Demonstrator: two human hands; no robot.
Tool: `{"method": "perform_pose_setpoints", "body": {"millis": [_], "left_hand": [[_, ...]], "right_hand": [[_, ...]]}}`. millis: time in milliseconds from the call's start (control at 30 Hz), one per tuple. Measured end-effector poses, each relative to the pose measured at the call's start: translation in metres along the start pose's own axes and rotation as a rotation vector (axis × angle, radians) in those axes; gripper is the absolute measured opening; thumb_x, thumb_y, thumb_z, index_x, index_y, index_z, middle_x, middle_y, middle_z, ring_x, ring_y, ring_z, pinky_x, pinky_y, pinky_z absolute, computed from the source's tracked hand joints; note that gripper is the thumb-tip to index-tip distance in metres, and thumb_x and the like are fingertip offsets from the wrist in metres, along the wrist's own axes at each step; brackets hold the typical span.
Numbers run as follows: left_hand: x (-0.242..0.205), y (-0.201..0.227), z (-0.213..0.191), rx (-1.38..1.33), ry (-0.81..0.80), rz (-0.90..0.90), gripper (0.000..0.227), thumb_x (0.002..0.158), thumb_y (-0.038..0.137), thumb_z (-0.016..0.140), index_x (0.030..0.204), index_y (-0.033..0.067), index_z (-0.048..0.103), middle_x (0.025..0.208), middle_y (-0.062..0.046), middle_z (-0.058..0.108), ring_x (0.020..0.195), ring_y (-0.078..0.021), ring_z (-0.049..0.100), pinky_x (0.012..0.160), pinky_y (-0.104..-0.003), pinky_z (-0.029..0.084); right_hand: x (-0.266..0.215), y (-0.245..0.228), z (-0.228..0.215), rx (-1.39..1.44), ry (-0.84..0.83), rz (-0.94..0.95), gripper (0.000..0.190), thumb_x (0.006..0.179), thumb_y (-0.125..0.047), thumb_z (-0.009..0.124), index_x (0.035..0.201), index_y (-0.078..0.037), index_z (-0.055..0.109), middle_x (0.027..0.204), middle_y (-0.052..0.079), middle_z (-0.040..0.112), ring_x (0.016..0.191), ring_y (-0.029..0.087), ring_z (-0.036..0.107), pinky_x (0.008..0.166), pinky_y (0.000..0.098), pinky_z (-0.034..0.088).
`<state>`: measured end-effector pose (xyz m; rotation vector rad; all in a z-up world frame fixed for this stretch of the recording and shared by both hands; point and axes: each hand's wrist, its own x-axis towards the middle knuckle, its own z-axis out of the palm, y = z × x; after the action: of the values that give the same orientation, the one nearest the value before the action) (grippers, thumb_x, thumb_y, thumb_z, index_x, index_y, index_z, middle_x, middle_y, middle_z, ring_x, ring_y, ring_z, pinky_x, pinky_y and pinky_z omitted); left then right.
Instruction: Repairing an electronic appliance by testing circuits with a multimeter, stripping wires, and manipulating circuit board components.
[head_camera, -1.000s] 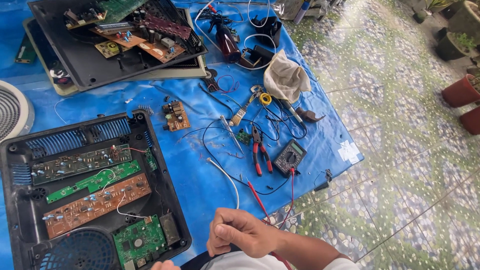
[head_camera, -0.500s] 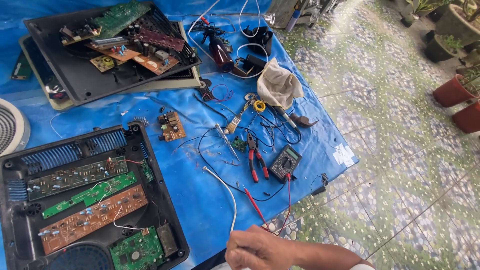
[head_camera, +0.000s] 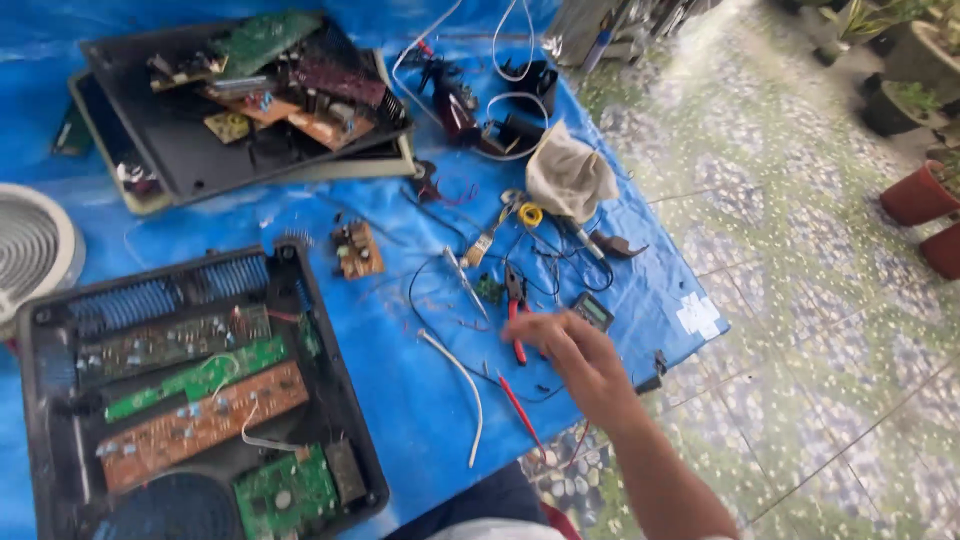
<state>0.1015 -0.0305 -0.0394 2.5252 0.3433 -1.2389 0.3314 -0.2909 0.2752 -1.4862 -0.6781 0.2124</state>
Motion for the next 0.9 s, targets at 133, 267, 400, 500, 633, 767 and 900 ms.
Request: {"method": "perform_pose_setpoints", "body": {"millis": [133,267,400,500,633,767,900], "left_hand": [[-0.221,0.135,-0.142,-0.636,1.365,0.597,0.024,0.086,0.016,0.072,0.068,0.0125,0.056,0.111,-0.010,0.061,0.114,-0.0267,0.068,0.097,-0.039,0.053],[-0.227,0.151,-0.190,-0.440,1.481,0.693,0.024,0.092,0.019,0.077,0.084,0.0076,0.057,0.135,-0.019,0.054,0.136,-0.0407,0.050,0.106,-0.058,0.044],[-0.208,0.160,-0.204,-0.055,1.533,0.112,0.024,0.101,0.039,0.059,0.115,0.0202,0.061,0.147,-0.020,0.048,0.142,-0.0398,0.045,0.109,-0.058,0.036],[-0.197,0.156,-0.195,-0.075,1.443,0.047,0.030,0.098,0.038,0.063,0.122,0.0189,0.061,0.142,-0.015,0.051,0.135,-0.0319,0.049,0.106,-0.055,0.037],[-0.184,0.150,-0.184,-0.499,1.337,0.242,0.034,0.104,0.037,0.054,0.122,0.0106,0.064,0.120,-0.009,0.063,0.107,-0.0256,0.062,0.087,-0.046,0.044],[-0.192,0.149,-0.188,-0.851,1.144,0.364,0.032,0.107,0.037,0.040,0.114,0.0137,0.061,0.101,-0.001,0.068,0.075,-0.0177,0.064,0.076,-0.040,0.048],[-0.197,0.146,-0.199,-1.186,1.013,0.448,0.040,0.106,0.041,0.038,0.118,0.0114,0.062,0.109,-0.005,0.070,0.094,-0.0215,0.069,0.080,-0.037,0.056]], "right_hand": [[0.014,0.028,0.024,0.347,0.028,0.118,0.026,0.111,-0.020,0.050,0.095,-0.007,0.066,0.104,0.015,0.069,0.107,0.027,0.067,0.097,0.0378,0.055],[0.020,0.036,0.032,0.361,0.034,0.141,0.025,0.111,-0.024,0.052,0.095,-0.009,0.065,0.109,0.013,0.068,0.106,0.023,0.064,0.096,0.0372,0.053],[0.026,0.037,0.037,0.399,0.008,0.122,0.024,0.111,-0.023,0.052,0.102,-0.008,0.069,0.112,0.013,0.070,0.104,0.021,0.067,0.097,0.0351,0.056],[0.024,0.038,0.039,0.360,0.000,0.103,0.025,0.112,-0.022,0.050,0.104,-0.008,0.070,0.115,0.012,0.070,0.106,0.021,0.067,0.099,0.0358,0.056],[0.021,0.043,0.038,0.363,-0.015,0.092,0.023,0.112,-0.020,0.051,0.107,-0.008,0.071,0.118,0.011,0.069,0.103,0.022,0.067,0.098,0.0371,0.056],[0.007,0.030,0.055,0.292,-0.067,0.060,0.020,0.112,-0.021,0.052,0.105,-0.008,0.066,0.112,0.012,0.065,0.100,0.023,0.064,0.095,0.0379,0.054],[-0.005,0.020,0.077,-0.030,-0.176,-0.121,0.020,0.109,-0.018,0.054,0.102,-0.006,0.069,0.099,0.009,0.069,0.097,0.023,0.065,0.086,0.0369,0.055]]}}
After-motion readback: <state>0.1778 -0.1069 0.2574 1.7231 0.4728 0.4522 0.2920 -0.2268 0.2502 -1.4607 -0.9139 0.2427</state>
